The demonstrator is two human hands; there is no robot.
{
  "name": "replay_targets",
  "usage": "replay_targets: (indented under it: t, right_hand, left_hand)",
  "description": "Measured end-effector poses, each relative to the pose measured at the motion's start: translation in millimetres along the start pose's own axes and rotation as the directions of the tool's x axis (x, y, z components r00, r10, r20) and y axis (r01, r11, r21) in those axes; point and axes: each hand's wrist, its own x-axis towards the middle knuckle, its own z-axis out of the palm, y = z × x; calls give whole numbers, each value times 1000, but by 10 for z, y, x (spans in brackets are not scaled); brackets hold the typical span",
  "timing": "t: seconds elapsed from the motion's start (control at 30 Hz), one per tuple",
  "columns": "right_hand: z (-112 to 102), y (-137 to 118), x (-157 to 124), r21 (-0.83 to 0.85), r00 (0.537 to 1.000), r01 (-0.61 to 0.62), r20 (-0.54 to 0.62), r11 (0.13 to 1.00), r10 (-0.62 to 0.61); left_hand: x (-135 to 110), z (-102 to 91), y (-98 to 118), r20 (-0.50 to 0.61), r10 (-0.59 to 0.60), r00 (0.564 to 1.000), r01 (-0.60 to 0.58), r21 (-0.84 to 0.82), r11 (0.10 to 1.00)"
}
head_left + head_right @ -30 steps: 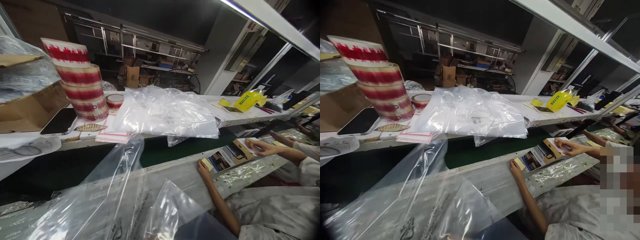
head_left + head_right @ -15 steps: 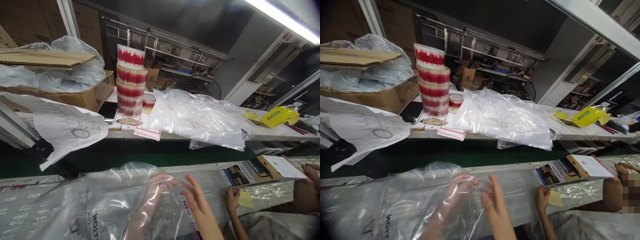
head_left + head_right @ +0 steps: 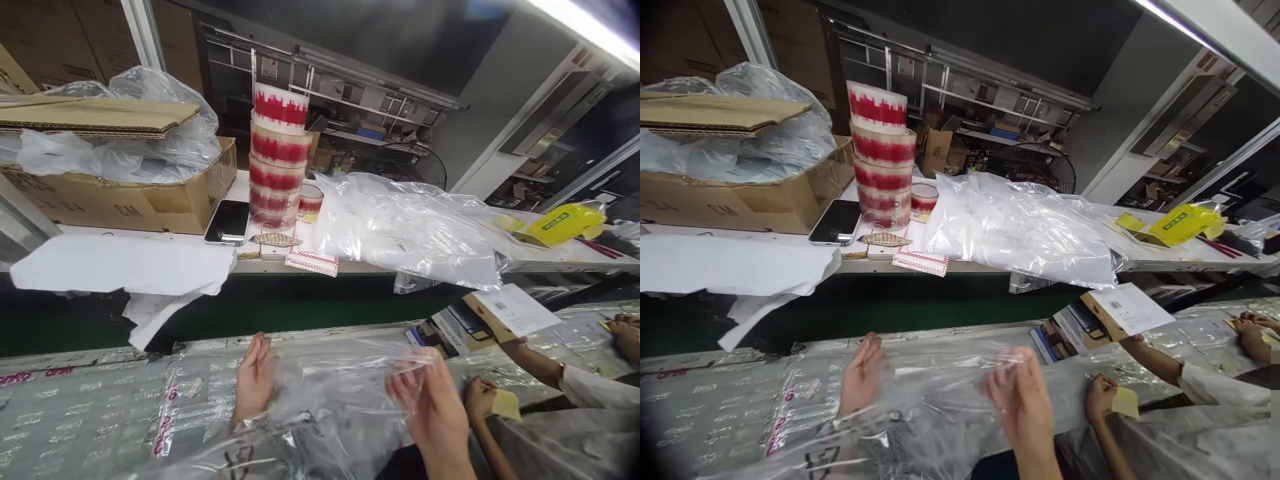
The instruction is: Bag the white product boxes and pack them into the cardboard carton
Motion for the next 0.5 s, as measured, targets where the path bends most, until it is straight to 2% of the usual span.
replay_targets:
  t: [0.07, 0.17, 0.23, 0.3, 0.33, 0.4, 0.47, 0.5]
  right_hand:
    - [31, -124, -24, -45, 1000, 2, -3, 999, -2]
    - [21, -201, -22, -271, 999, 17, -24, 962, -25]
    - [9, -174, -3, -481, 998, 47, 56, 875, -23]
    - [38, -109, 4, -646, 980, 149, 197, 749, -25]
    - [72, -75, -2, -701, 967, 214, 249, 680, -48]
    - [163, -44, -29, -778, 943, 329, 301, 535, -142]
    - [222, -103, -56, -831, 932, 359, 298, 424, -205]
    - [216, -169, -63, -845, 940, 340, 305, 413, -151]
  left_hand:
    - [58, -210, 206, 114, -32, 993, 23, 78, 997]
    - [92, -347, 597, 184, -193, 964, 107, 394, 913]
    - [8, -233, 847, 238, -215, 947, 41, 574, 818]
    - [-202, 49, 974, 344, -270, 899, -50, 695, 717]
    - [-349, 230, 970, 388, -343, 856, -75, 748, 660]
    - [-669, 589, 840, 379, -598, 706, 24, 832, 555]
    - [-913, 848, 639, 266, -772, 577, 139, 900, 413]
    - [-968, 919, 551, 223, -841, 493, 169, 923, 344]
